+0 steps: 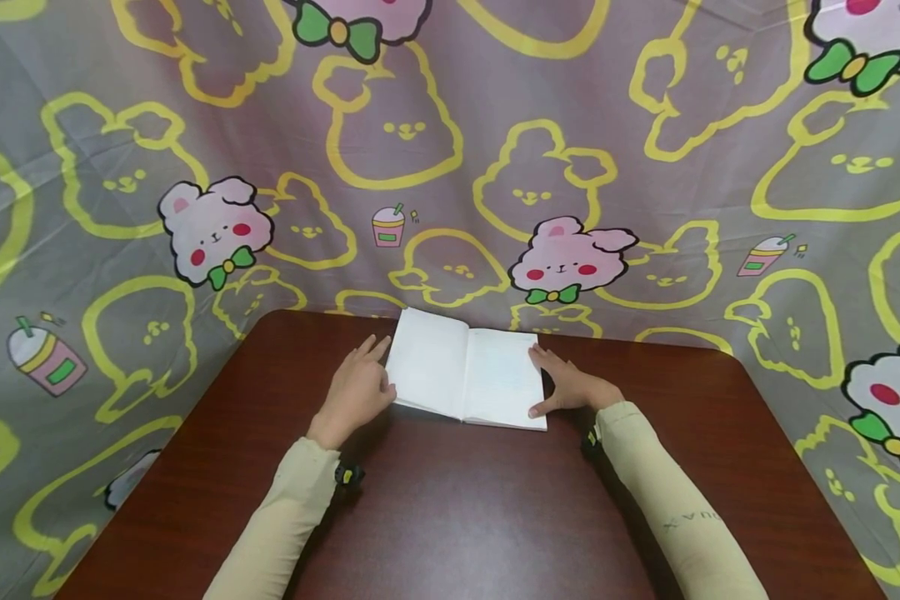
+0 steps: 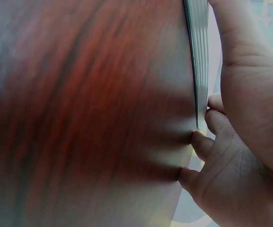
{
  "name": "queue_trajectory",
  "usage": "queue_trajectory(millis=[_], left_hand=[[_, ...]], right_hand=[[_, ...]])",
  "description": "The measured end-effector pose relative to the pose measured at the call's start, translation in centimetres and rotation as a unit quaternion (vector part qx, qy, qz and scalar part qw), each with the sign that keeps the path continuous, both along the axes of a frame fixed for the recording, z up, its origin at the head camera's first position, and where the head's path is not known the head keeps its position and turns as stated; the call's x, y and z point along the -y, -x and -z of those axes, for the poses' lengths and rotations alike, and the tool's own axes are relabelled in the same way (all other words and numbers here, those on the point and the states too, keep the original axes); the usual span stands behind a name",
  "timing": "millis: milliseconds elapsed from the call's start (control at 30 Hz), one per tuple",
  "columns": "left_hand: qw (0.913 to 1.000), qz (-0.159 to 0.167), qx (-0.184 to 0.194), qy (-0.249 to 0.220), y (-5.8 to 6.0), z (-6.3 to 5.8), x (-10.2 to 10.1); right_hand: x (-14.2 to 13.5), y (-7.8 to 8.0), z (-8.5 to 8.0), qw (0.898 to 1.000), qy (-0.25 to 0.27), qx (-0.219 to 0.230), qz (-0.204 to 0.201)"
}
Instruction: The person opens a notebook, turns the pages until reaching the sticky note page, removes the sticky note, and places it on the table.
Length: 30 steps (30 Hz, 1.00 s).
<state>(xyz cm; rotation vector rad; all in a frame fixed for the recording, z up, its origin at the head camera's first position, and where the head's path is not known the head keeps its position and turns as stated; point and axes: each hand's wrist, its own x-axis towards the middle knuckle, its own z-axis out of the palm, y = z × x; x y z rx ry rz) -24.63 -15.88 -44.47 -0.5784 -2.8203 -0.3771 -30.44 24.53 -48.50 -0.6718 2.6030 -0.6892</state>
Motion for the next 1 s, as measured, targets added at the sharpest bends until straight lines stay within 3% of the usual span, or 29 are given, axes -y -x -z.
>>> queue_trajectory(millis=[200, 633, 833, 1000], left_hand=[[0.9981, -0.021, 0.050, 0.031, 0.0, 0.9, 0.1], [0.9917, -0.037, 0.117, 0.041, 0.7, 2.7, 0.2], [0.9900, -0.046, 0.124, 0.049, 1.1, 2.8, 0.2], [0.9891, -0.023, 0.128, 0.070, 1.4, 2.8, -0.5]], right_hand=[[0.0, -0.1, -0.1, 1.000, 0.001, -0.007, 0.003], [0.3, -0.1, -0.5, 1.000, -0.014, -0.013, 0.002], [0.3, 0.2, -0.3, 1.000, -0.023, -0.012, 0.001], [0.3, -0.1, -0.3, 1.000, -0.014, -0.008, 0.000]])
